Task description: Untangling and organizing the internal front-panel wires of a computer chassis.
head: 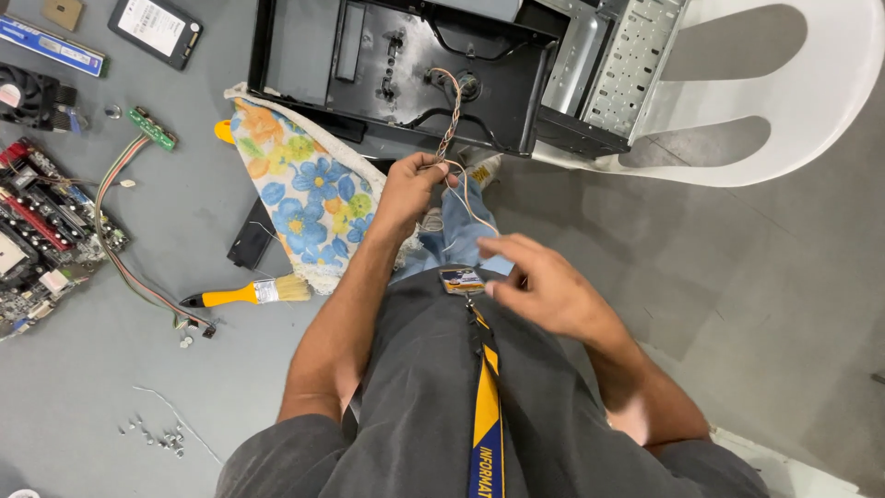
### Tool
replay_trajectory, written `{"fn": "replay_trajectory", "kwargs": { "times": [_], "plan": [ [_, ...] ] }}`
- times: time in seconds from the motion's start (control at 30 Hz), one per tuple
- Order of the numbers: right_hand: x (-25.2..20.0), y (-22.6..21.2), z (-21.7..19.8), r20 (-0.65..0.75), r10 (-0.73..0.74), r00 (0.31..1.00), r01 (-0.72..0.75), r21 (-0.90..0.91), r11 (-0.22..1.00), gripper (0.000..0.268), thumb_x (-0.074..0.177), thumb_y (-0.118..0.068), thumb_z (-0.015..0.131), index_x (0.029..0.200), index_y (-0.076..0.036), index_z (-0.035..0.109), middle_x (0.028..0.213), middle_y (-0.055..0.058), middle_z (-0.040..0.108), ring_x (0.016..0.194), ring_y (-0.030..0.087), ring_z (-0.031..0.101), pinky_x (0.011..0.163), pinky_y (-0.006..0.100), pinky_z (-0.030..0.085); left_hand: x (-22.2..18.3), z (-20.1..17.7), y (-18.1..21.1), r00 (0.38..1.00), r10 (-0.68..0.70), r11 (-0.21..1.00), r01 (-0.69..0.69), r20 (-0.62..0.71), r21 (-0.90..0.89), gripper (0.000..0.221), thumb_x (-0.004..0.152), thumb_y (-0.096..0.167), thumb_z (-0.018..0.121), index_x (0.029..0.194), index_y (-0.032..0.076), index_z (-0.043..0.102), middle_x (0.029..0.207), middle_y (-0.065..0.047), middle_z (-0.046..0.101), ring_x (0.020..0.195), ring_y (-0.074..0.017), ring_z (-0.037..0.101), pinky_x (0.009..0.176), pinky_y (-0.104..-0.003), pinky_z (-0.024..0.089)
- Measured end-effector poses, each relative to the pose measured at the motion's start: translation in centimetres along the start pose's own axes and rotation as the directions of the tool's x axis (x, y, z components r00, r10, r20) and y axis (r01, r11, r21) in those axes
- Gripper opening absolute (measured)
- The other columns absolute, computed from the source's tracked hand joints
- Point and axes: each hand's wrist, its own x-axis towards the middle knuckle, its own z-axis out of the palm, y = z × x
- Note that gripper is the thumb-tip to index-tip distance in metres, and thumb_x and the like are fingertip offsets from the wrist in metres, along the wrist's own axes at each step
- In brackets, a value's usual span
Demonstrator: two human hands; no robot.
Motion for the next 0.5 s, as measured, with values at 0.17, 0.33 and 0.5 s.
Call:
{"fn": "replay_trajectory", "kwargs": {
  "times": [0.17, 0.33, 0.5],
  "plan": [
    [3.9, 5.7, -1.2, -0.27, -0.07, 0.96, 0.15, 0.286, 0.947, 0.024, 0.096, -0.013, 0.068, 0.117, -0.002, 0.075, 0.088, 0.015, 0.073, 0.064, 0.019, 0.071, 0.059, 0.034, 0.06, 1.3, -0.6, -1.3, 0.997, -0.061, 0.993, 0.065, 0.045, -0.1, 0.017, 0.091, 0.009, 0.068, 0.104, -0.002, 0.069, 0.069, -0.012, 0.066, 0.036, -0.0044, 0.038, 0.034, -0.021, 0.027],
    [9.6, 7.4, -2.0, -0.529, 0.002, 0.848, 0.205, 0.333, 0.92, 0.02, 0.101, -0.013, 0.067, 0.118, -0.002, 0.07, 0.082, 0.014, 0.071, 0.057, 0.019, 0.071, 0.05, 0.031, 0.061, 1.5, -0.7, -1.3, 0.991, -0.082, 0.984, 0.097, 0.103, -0.149, 0.015, 0.09, 0.006, 0.07, 0.103, -0.002, 0.068, 0.067, -0.013, 0.062, 0.035, -0.0035, 0.035, 0.032, -0.019, 0.025],
    [7.0, 5.5, -8.1, -0.509, -0.01, 0.861, 0.489, 0.822, 0.293, 0.024, 0.105, -0.024, 0.058, 0.122, -0.01, 0.067, 0.09, 0.012, 0.072, 0.036, 0.006, 0.033, 0.031, 0.02, 0.027, 1.9, -2.2, -0.6, 0.96, -0.205, 0.957, 0.238, 0.193, -0.168, 0.003, 0.096, 0.005, 0.066, 0.096, 0.006, 0.064, 0.072, -0.006, 0.061, 0.043, -0.0032, 0.029, 0.038, -0.019, 0.021]
  ]
}}
